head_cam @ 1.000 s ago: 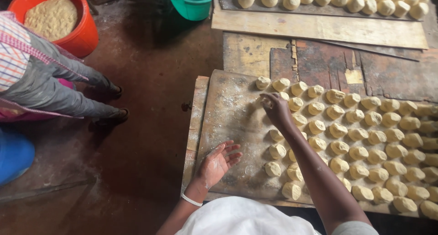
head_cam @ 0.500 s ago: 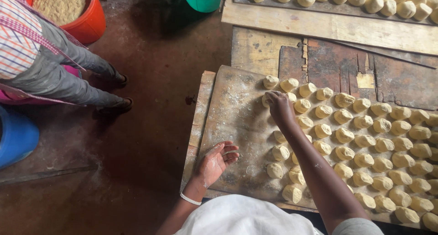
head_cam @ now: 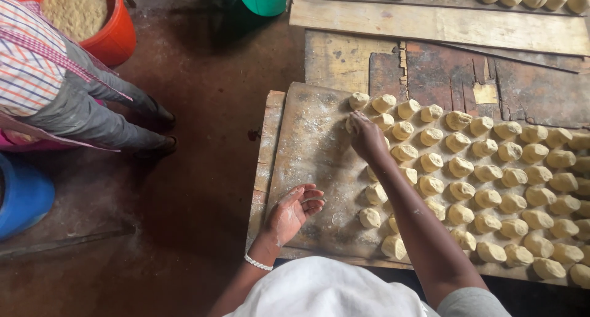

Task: The person shapes small pieces of dough into uniform balls by hand and places them in neat rows on a wooden board. Another person nearby also handles dough and places pieces onto the board.

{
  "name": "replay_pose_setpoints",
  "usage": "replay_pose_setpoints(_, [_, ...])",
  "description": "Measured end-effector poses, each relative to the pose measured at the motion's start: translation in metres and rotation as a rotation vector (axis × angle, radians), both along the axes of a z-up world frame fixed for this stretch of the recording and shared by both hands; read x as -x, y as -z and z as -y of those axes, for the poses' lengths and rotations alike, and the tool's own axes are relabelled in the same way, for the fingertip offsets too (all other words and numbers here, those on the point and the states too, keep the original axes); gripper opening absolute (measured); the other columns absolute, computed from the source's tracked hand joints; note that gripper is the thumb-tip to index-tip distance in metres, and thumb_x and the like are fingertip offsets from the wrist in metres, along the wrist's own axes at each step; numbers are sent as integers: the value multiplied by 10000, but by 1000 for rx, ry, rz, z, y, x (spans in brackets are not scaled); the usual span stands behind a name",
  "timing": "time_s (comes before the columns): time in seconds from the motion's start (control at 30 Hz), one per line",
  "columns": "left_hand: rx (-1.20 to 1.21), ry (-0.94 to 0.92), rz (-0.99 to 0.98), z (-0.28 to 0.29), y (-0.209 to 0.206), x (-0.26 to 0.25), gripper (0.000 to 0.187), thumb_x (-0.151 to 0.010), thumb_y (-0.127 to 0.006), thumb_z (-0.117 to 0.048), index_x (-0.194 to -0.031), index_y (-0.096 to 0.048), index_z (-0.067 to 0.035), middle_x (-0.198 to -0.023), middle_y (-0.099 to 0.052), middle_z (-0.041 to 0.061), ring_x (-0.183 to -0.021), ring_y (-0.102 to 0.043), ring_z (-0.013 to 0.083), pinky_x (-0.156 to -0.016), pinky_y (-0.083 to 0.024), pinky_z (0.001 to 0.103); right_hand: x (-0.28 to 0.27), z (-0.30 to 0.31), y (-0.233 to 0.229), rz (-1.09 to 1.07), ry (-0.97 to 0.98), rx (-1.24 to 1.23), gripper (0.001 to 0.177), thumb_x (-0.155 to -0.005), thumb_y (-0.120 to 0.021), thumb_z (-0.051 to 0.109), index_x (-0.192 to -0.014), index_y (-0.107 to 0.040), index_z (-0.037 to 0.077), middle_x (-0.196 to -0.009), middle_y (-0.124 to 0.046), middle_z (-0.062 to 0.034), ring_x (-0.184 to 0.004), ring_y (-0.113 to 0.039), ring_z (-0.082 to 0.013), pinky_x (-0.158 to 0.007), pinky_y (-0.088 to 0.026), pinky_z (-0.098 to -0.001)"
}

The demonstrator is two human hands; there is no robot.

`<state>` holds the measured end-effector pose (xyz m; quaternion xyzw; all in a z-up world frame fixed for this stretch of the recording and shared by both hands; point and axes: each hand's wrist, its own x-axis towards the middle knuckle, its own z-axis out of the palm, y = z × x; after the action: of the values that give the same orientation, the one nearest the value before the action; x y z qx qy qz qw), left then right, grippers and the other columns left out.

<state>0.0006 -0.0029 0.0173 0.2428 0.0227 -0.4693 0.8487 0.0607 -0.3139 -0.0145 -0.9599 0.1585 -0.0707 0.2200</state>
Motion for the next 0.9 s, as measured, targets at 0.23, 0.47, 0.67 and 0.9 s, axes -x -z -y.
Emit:
replay_pose_setpoints(0.23, [-45,42,-35,-20,9,8,349,-1016,-585,-287,-1267,-597,-44,-1183,-676,130,-1079,-646,257,-1012,-503,405,-6,-5,-6,-13,106,-10,204,-1130,-540,168,-1125,-727,86,-1157,-770,-109,-876,-784,-247,-777,-633,-352])
replay_pose_setpoints(0.47, [-1,66,1,-40,11,18,335,-1028,-572,-255,-1269,-606,-26,-1190,-678,142,-1100,-646,265,-1015,-506,405,19,-6,-29,399,-67,355,453,-845,-670,63,-1292,-734,37,-1243,-722,-170,-1120,-707,-335,-872,-583,-393])
replay_pose_setpoints(0.67, [-53,15,1,-71,2,18,341,-1014,-573,-242,-1264,-609,-12,-1159,-684,140,-1085,-649,259,-1007,-512,394,168,1,-74,493,266,-228,291,-1019,-683,104,-1303,-721,50,-1243,-741,-137,-1115,-728,-207,-931,-565,-319])
replay_pose_setpoints(0.9, [-66,53,-41,-62,14,26,280,-1015,-597,-207,-1211,-632,-10,-1118,-686,128,-1039,-652,255,-977,-513,386,356,-22,-84,439,714,-272,200,-1028,-650,10,-1206,-722,-47,-1062,-770,-141,-974,-747,-178,-879,-578,-277])
